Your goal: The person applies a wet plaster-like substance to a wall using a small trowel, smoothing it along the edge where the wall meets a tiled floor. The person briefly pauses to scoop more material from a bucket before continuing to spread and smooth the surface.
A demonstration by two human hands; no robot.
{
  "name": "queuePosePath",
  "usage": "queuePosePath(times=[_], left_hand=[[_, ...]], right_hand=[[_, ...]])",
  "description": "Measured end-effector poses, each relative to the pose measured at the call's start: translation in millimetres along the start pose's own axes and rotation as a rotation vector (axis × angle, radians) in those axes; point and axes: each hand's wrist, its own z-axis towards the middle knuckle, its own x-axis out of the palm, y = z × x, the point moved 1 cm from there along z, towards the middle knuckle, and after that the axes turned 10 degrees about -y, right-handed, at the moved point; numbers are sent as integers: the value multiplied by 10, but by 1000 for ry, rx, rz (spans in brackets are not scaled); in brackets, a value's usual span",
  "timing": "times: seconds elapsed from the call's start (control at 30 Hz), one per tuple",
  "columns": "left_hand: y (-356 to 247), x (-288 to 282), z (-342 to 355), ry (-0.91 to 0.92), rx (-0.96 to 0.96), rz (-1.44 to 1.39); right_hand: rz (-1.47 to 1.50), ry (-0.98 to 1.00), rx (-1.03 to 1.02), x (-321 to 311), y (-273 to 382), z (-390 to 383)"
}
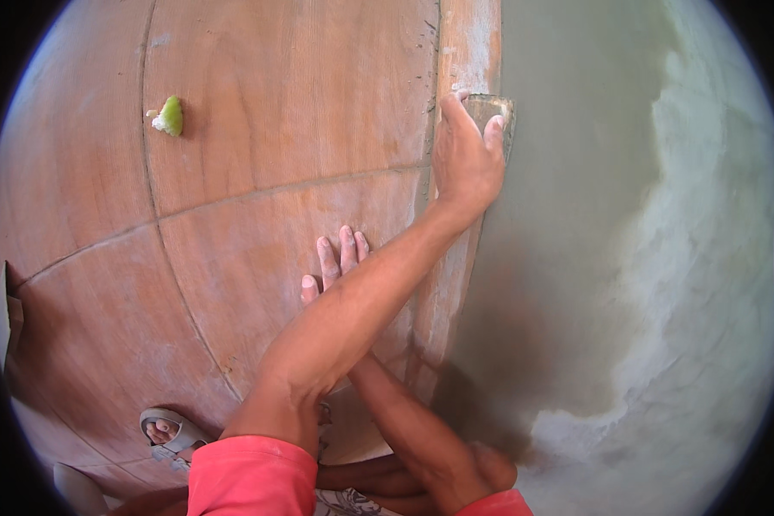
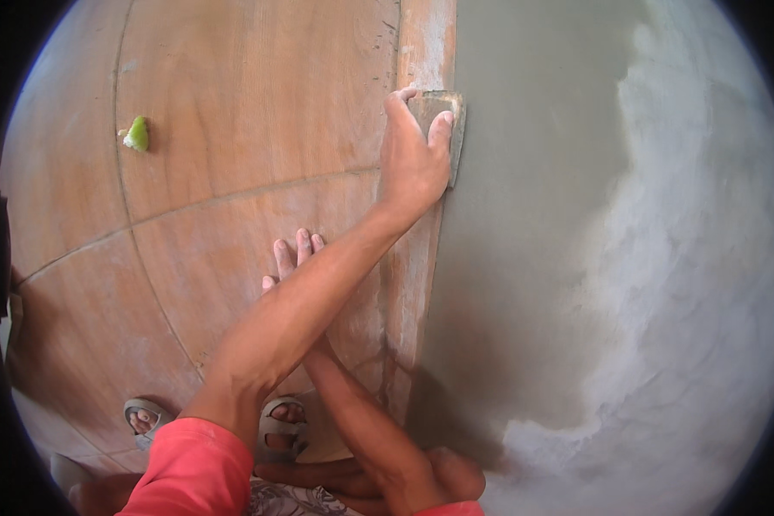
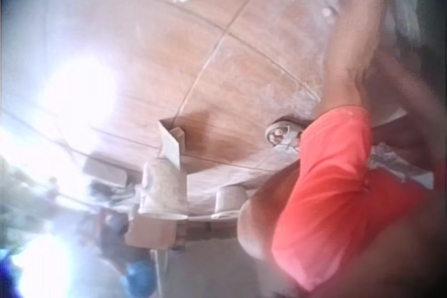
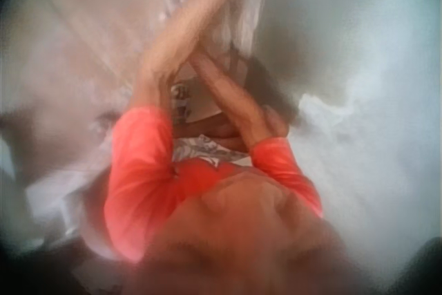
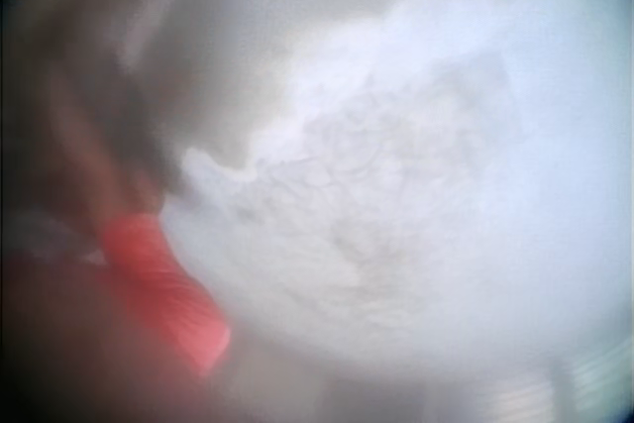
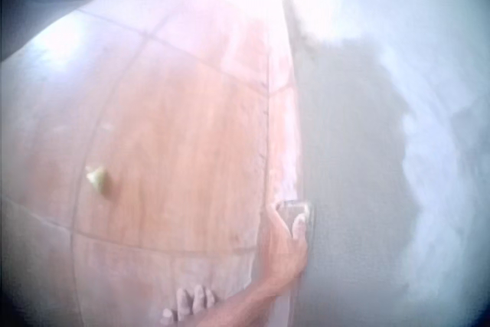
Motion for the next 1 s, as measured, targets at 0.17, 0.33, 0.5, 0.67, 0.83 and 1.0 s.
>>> queuePosePath(times=[0.17,0.33,0.5,0.67,0.83,1.0], left_hand=[[-340,183,-645,149,79,-52],[-491,-98,-1514,350,267,-173],[52,-74,-396,-15,-6,-59],[-261,20,-1310,289,160,-12],[-366,-265,-1739,469,281,-277],[-164,-85,132,97,0,-20]], right_hand=[[-19,-15,-8,-14,19,19],[-27,-57,23,31,-32,-12],[-9,-29,-9,20,3,-8],[-18,-52,10,33,3,-7],[-46,-58,22,-3,-51,-18],[33,20,17,45,-29,-38]])
